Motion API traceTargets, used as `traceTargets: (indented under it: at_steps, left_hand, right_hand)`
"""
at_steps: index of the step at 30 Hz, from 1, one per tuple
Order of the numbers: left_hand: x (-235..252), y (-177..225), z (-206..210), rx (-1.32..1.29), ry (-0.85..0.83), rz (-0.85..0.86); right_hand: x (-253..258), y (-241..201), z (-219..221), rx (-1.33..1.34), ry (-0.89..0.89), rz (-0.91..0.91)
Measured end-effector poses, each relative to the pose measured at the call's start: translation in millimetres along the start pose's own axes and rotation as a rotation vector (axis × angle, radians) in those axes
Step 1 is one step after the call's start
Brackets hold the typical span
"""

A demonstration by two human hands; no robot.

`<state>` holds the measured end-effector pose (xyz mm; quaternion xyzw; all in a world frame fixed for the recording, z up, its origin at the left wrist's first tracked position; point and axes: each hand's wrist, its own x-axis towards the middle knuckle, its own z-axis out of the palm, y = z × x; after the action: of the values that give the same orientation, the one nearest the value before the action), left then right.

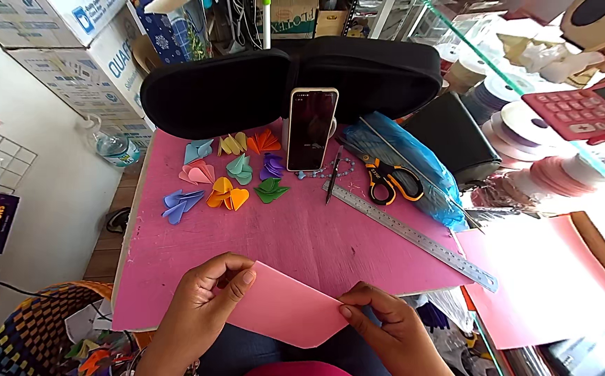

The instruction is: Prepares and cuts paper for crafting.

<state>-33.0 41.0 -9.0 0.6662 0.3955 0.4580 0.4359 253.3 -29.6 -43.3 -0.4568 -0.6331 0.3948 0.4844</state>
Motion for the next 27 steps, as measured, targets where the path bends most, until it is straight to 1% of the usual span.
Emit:
traceTargets:
  at_steps: [5,8,18,27]
  left_hand:
    - [-3,-6,-7,0.007,-0.016,-0.017]
    - [-4,-9,-9,0.010,-0.021,-0.043]
    - [-4,-12,-6,0.000,-0.011,-0.086]
    - [-3,-14,-6,0.003,-0.003,-0.087]
  right_hand:
    - [-1,0,-6,0.030,0.073,0.033]
    - [-2,-1,-7,0.052,0.087,0.054]
    - [0,3,-6,0.049,0.097,0.074]
    - [0,5,-5,0.046,0.090,0.089]
